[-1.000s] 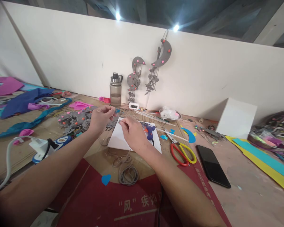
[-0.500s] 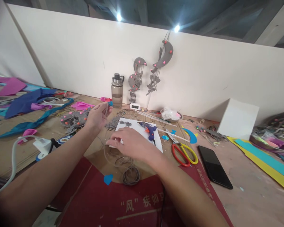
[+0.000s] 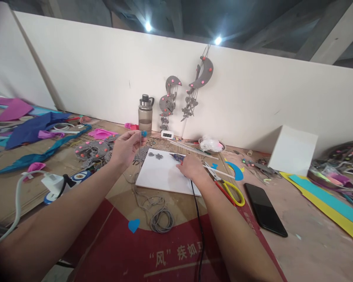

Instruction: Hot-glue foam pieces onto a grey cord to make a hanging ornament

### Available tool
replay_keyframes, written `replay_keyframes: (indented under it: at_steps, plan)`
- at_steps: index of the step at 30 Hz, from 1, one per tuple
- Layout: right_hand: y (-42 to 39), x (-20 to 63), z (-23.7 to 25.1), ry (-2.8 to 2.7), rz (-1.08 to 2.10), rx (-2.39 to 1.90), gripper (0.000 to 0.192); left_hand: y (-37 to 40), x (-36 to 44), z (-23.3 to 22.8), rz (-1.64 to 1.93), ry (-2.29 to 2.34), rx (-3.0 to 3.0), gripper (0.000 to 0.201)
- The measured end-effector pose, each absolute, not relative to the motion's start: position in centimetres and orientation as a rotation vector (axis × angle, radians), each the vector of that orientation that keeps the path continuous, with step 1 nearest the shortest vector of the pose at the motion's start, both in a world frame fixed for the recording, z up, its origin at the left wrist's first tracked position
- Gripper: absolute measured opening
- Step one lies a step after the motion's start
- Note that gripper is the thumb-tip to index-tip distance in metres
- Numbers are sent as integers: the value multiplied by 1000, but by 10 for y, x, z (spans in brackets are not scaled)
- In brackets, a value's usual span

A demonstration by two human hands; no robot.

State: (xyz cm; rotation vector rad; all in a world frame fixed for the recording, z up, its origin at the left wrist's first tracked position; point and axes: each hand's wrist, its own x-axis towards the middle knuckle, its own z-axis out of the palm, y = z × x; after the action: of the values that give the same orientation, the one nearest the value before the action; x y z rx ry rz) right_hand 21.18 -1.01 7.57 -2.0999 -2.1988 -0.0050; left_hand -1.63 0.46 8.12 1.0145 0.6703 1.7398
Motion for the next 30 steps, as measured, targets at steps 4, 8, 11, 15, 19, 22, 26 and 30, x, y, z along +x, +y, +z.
replay_keyframes:
  at_steps: [4,8,11,15,19,22,26,30]
  plan:
    - [-1,217,65,-2204,-1,-2204,41,5,-15,80,1725,664,1011,22]
    - [5,222,61,-2144,44,-2259,43,5,-14,79,1712,660,984,22]
    - [8,225,59,-2135,80,-2285,41,7,-14,77,1695,658,972,20]
    - [9,229,60,-2163,135,-2282,44,11,-15,70,1659,615,911,19]
    - [8,232,61,-2151,207,-2282,44,14,-10,56,1594,624,827,16]
    - [9,234,58,-2125,224,-2277,45,13,0,41,1525,670,781,14]
    - [13,237,53,-2110,268,-2254,41,10,16,20,1412,793,798,17]
    - [16,241,49,-2117,305,-2222,37,11,23,7,1387,861,907,22]
